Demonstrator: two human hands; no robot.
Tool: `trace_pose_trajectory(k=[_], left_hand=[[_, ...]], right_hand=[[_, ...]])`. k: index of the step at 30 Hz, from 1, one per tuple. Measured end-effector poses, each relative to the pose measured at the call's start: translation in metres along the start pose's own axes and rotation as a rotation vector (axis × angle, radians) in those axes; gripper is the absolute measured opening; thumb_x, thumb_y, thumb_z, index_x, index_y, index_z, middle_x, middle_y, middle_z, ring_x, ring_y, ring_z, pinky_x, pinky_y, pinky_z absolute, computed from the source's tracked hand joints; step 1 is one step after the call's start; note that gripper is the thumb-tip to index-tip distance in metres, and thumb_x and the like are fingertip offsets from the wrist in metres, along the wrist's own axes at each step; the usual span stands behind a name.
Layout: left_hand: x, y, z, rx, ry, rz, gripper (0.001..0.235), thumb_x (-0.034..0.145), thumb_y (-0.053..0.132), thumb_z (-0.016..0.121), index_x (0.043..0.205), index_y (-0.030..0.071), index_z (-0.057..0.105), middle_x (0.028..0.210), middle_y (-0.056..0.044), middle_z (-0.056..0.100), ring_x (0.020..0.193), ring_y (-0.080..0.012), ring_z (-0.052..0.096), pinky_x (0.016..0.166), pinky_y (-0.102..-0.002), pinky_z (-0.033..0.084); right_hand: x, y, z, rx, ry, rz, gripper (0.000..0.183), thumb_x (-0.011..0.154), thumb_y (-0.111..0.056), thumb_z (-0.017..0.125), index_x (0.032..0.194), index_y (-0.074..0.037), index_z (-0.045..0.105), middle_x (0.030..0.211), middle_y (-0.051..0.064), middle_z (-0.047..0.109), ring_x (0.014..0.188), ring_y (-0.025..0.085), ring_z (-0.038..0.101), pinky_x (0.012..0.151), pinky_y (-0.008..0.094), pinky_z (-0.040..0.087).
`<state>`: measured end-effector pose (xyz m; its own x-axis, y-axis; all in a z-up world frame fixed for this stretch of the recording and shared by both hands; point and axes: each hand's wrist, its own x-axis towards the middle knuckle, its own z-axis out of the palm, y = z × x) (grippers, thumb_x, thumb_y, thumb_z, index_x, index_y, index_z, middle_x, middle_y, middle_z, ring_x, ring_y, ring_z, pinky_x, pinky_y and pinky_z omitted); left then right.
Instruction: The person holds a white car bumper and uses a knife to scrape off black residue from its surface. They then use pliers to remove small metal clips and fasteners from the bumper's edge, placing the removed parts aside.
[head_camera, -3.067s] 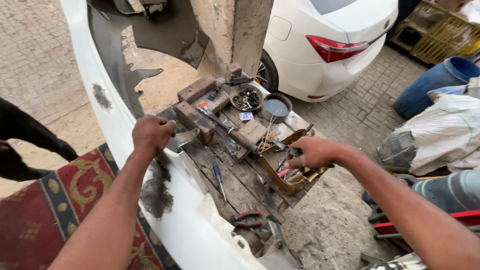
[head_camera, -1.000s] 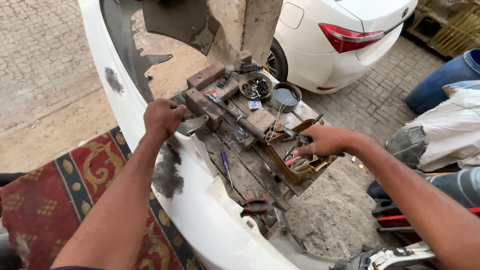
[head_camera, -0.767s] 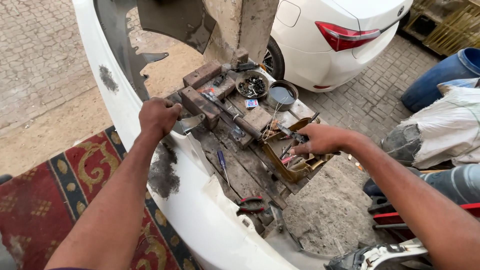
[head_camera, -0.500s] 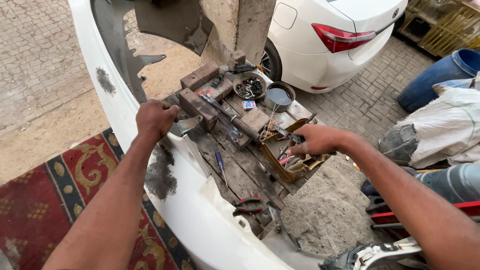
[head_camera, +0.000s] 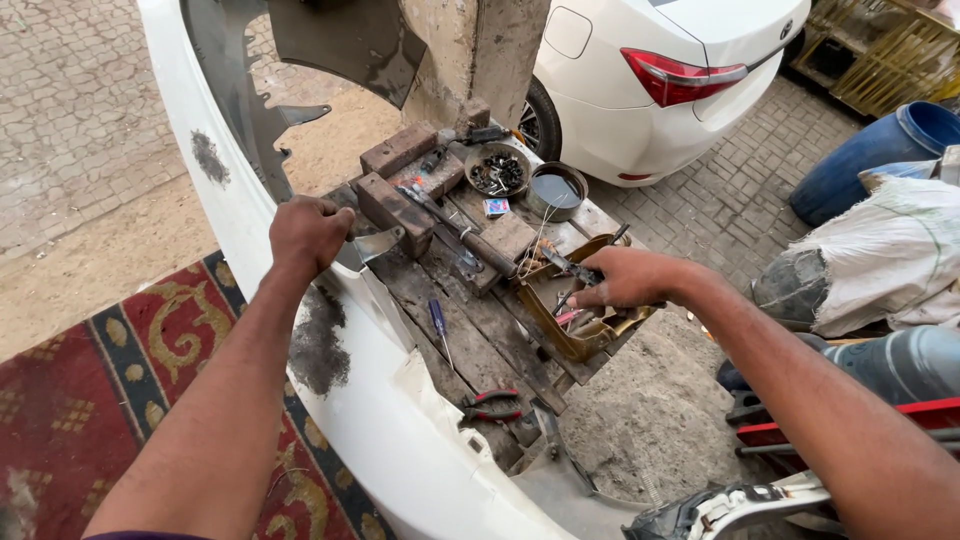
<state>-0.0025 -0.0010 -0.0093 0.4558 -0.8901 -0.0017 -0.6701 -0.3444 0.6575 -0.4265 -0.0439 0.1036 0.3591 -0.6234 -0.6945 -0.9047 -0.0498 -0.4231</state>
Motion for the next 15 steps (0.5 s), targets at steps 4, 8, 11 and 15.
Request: trace_pose_trajectory(k=[4, 8, 11, 15], left_hand=[[-0.0033, -0.0014, -0.0008, -0.004, -0.006, 0.004, 0.030, 0.090, 0.033, 0.065, 0.068, 0.019, 0.077, 0.051, -0.013, 0.056, 0.054, -0.0354, 0.060, 0.059, -0.043, 0.049], [-0.0037, -0.0011, -0.0004, -0.001, 0.007, 0.008, 0.030, 0.089, 0.033, 0.065, 0.065, 0.017, 0.075, 0.051, -0.014, 0.057, 0.053, -0.0346, 0.060, 0.058, -0.043, 0.048], [-0.0043, -0.0010, -0.0009, 0.003, 0.011, 0.010, 0.031, 0.089, 0.033, 0.066, 0.064, 0.017, 0.074, 0.051, -0.014, 0.057, 0.053, -0.0352, 0.060, 0.058, -0.043, 0.048], [-0.0020, -0.0082, 0.0043, -0.029, 0.035, 0.033, 0.035, 0.091, 0.033, 0.066, 0.058, 0.020, 0.069, 0.046, -0.008, 0.053, 0.044, -0.0295, 0.053, 0.052, -0.040, 0.044]], right_hand=[[0.0070, 0.0039, 0.0032, -0.008, -0.006, -0.018, 0.034, 0.088, -0.027, 0.077, 0.105, 0.001, 0.075, 0.077, 0.018, 0.074, 0.057, 0.023, 0.065, 0.046, 0.030, 0.057], [0.0015, -0.0017, 0.0035, -0.006, -0.009, -0.020, 0.029, 0.090, -0.024, 0.074, 0.104, 0.002, 0.074, 0.078, 0.018, 0.073, 0.057, 0.022, 0.064, 0.045, 0.028, 0.057], [0.0050, 0.0003, 0.0045, -0.014, -0.013, -0.027, 0.028, 0.090, -0.024, 0.074, 0.103, 0.001, 0.074, 0.078, 0.018, 0.074, 0.057, 0.022, 0.064, 0.045, 0.028, 0.057], [0.0047, 0.0005, 0.0050, -0.008, -0.014, -0.033, 0.029, 0.089, -0.025, 0.074, 0.104, 0.000, 0.074, 0.078, 0.017, 0.074, 0.055, 0.022, 0.064, 0.043, 0.029, 0.057]])
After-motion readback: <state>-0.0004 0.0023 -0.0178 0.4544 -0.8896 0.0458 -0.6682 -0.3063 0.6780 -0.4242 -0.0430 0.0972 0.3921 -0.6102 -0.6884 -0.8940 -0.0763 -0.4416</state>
